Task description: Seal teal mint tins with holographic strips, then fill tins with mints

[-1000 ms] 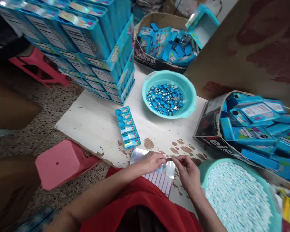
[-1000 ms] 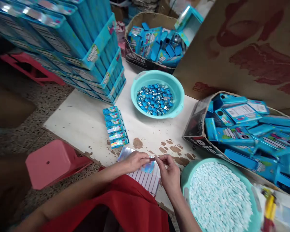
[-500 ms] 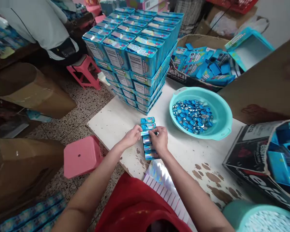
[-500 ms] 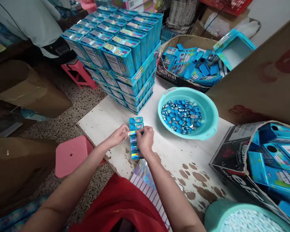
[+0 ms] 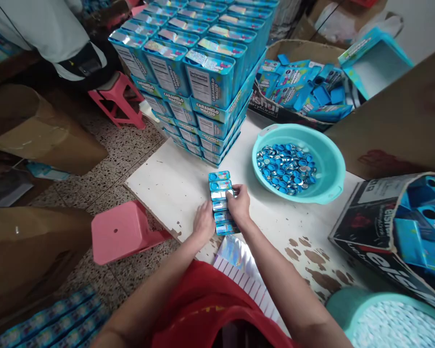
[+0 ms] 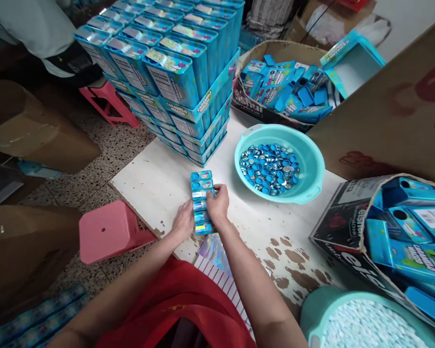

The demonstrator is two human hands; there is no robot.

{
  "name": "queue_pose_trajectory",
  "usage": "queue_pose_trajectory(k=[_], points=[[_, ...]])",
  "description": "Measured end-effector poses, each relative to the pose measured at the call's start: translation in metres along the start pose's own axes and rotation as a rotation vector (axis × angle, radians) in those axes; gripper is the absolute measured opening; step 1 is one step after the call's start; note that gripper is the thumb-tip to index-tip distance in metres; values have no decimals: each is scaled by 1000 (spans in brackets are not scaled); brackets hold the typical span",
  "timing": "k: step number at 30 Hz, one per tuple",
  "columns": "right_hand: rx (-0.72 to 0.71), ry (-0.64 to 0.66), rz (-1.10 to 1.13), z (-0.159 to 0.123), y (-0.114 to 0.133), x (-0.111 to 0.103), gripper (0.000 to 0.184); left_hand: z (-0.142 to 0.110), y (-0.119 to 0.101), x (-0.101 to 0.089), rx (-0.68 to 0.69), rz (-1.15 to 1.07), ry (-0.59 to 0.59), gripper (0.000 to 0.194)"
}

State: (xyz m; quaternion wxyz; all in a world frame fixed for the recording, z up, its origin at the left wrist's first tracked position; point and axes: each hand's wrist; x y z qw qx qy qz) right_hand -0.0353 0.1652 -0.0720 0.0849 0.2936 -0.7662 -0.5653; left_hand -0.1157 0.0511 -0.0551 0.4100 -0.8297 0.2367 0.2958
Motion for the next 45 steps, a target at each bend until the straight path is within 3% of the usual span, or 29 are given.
queue_pose_trajectory(k=[3,5,8,11,14,17,19,22,26,31,35,37,39,41,43,45], points=[[27,0,63,-21,-14,-32,30,-34,10,4,-66,233,39,36],[64,-53,50,-57,-34,-66,36,-55,21,7,-58,308,-12,31],[171,-247,-187,-137,-73,-110,42,-70,21,24,226,253,98,30],[326,-418,-365,-204,-114,-127,53,-64,-16,56,526,218,374,29],[440,-468,-163,-232,-140,-126,66,-42,-69,87,624,289,550,29],[446,-426,29,-238,-145,-127,67,-21,-104,109,600,343,688,32],[385,-421,-1,-239,-139,-132,63,-15,-112,117,552,362,765,26],[225,-419,-401,-238,-124,-137,51,-16,-114,120,500,381,800,30],[51,-248,-960,-233,-115,-128,38,-20,-117,117,491,406,786,29],[-70,-118,-1178,-244,-121,-118,33,-17,-120,119,450,395,780,27],[-154,-58,-1098,-257,-108,-134,14,-14,-118,125,434,348,777,28],[-117,-37,-1001,-257,-90,-147,17,-14,-116,123,426,325,754,28],[-28,-54,-845,-252,-68,-159,20,-15,-115,117,463,161,729,31],[63,-75,-646,-242,-48,-168,22,-18,-114,107,541,-157,800,37],[117,-56,-470,-232,-35,-173,25,-21,-113,99,595,-447,944,41],[135,-23,-355,-221,-28,-174,28,-25,-109,93,564,-564,1032,36]])
Point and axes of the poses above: each hand's wrist, its own z-axis towards the middle knuckle, its own x-axis out of the palm, y = z × x, and after that the axes turned 15 degrees about y, right-handed
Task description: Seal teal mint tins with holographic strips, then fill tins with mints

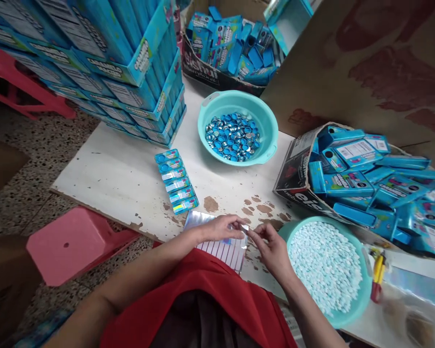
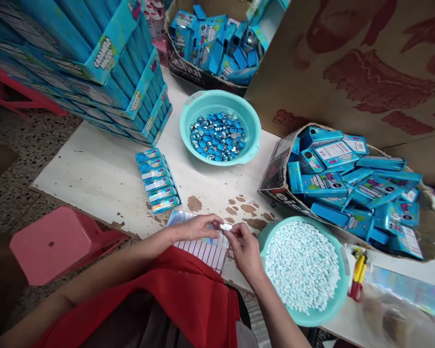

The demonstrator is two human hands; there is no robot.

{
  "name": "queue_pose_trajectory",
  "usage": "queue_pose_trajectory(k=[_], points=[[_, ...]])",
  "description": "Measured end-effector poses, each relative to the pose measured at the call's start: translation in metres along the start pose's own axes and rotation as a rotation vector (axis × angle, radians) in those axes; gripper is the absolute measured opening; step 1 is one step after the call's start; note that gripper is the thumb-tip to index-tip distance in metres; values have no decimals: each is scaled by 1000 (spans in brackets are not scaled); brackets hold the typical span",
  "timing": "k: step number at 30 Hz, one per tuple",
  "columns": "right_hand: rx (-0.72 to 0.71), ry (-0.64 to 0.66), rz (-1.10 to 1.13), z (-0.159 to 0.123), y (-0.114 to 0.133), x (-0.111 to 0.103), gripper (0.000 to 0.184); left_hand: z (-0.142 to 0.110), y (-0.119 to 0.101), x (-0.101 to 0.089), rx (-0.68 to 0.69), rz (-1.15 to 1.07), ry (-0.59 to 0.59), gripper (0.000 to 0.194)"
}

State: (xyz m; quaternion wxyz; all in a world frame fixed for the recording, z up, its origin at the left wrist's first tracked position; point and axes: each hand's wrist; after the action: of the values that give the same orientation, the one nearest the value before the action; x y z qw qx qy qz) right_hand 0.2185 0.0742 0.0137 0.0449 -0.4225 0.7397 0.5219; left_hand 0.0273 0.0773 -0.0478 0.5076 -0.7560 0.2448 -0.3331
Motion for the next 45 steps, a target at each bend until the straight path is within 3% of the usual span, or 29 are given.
queue_pose_trajectory(k=[2,7,11,14,19,23,26,30,33,36,39,41,43,45], points=[[3,44,71,10,4,2,31,-8,-1,-1,-57,-70,-72,26],[1,107,76,45,32,25,34,-48,-14,-19,-225,-113,-409,16],[-106,144,-9,92,77,59,29,-95,-25,-49,-297,9,-717,14],[-200,150,-128,133,108,86,21,-126,-26,-76,-270,41,-870,17],[-291,98,-265,190,144,119,12,-153,-16,-122,-201,131,-1031,18],[-238,71,-232,216,158,134,8,-151,1,-150,-126,130,-1100,14],[-194,75,-214,225,157,138,3,-142,16,-159,-79,17,-1116,12],[-134,45,-110,225,147,138,26,-130,25,-151,-165,27,-1224,7],[-132,56,-39,227,143,140,27,-120,22,-135,-232,99,-1281,18],[-146,39,5,234,145,143,26,-113,19,-119,-183,171,-1195,38],[-168,50,68,232,132,128,18,-126,23,-99,-358,223,-1117,44],[-162,60,90,212,99,104,18,-143,27,-78,-488,194,-1139,45],[-130,34,70,172,48,77,23,-157,31,-51,-545,219,-1165,45],[-35,-72,-43,118,-9,60,30,-156,30,-23,-550,326,-1038,39]])
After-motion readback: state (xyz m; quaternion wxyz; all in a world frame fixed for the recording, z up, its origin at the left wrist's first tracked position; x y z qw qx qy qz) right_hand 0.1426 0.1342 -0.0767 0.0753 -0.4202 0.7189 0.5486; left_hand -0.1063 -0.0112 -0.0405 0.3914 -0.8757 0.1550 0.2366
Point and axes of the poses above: each hand's wrist, its own z-axis towards the middle knuckle, its own x-axis out of the palm, y = z × x, and after that the axes turned 15 degrees about y, right-handed
